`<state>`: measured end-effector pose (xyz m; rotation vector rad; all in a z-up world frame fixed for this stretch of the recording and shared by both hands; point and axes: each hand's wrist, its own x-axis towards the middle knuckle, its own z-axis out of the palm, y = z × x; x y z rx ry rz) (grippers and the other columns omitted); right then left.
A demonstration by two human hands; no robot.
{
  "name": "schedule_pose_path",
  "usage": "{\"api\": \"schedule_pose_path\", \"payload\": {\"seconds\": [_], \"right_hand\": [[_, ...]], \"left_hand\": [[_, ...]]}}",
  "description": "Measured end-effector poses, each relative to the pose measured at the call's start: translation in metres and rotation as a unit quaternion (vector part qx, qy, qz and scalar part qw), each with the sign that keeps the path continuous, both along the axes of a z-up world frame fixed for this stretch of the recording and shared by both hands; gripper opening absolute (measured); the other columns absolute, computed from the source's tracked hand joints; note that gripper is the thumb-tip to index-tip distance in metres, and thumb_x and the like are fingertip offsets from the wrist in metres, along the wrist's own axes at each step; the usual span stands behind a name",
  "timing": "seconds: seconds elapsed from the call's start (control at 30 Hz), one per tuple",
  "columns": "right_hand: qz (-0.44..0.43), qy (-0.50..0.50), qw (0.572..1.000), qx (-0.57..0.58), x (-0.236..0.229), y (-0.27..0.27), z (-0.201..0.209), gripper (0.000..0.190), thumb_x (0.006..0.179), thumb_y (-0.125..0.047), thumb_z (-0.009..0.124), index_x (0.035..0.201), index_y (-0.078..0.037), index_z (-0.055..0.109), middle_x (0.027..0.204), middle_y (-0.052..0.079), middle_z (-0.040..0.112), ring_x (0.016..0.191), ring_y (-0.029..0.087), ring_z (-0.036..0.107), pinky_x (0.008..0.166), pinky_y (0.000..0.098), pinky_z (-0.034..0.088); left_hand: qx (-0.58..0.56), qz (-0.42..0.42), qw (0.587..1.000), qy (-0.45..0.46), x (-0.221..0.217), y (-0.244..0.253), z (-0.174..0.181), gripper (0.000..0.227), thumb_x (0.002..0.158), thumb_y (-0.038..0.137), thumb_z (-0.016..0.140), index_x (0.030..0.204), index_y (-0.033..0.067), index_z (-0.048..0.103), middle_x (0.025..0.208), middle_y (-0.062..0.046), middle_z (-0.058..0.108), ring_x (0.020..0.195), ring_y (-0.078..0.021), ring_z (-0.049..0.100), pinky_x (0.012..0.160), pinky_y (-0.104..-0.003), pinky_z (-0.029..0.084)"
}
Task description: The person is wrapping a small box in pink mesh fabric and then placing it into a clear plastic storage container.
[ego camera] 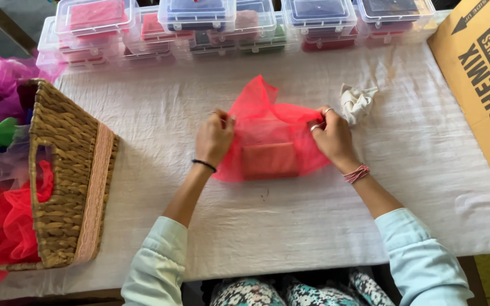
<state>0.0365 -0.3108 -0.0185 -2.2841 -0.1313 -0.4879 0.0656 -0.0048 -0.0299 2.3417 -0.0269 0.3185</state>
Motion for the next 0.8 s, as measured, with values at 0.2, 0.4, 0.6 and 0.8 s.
{"api": "schedule_pose_path", "payload": {"seconds": [0.2,0.4,0.6,0.8], "right_hand": [[-0.036,-0.011,0.998,-0.043,-0.005,0.002,0.019,0.020,0.091,-0.018,0.077,0.099,-0.003,0.069,0.074,0.011,0.071,0.060,0.024,0.067,0.055,0.0376,0.050],[-0.020,-0.046,0.996,-0.067,-0.005,0.007,0.017,0.022,0.097,-0.024,0.076,0.098,-0.003,0.068,0.072,0.011,0.070,0.061,0.024,0.066,0.055,0.0380,0.048],[-0.038,-0.014,0.997,-0.065,-0.004,0.007,0.024,0.021,0.099,-0.024,0.073,0.107,-0.005,0.067,0.062,0.009,0.064,0.052,0.025,0.061,0.050,0.0411,0.043],[-0.012,-0.081,0.986,-0.147,-0.008,0.001,0.021,0.035,0.102,-0.025,0.070,0.128,-0.006,0.058,0.061,0.005,0.062,0.053,0.025,0.061,0.050,0.0406,0.042]], "left_hand": [[-0.354,0.007,0.922,0.159,0.015,0.028,0.003,0.027,0.098,0.035,0.060,0.099,0.0092,0.055,0.076,-0.015,0.064,0.068,-0.0348,0.069,0.059,-0.049,0.055],[0.126,-0.086,0.986,-0.072,-0.012,-0.003,0.019,0.039,0.085,0.040,0.077,0.076,0.0036,0.068,0.085,-0.015,0.073,0.075,-0.0297,0.069,0.061,-0.042,0.052],[-0.538,-0.144,0.785,0.272,-0.005,0.011,0.042,0.008,0.091,0.019,0.061,0.092,0.0111,0.063,0.084,-0.009,0.077,0.073,-0.0205,0.076,0.070,-0.035,0.062],[-0.626,-0.100,0.738,0.233,0.014,0.026,0.012,0.023,0.095,0.012,0.069,0.087,0.0148,0.049,0.083,-0.002,0.070,0.078,-0.0159,0.074,0.072,-0.033,0.059]]}}
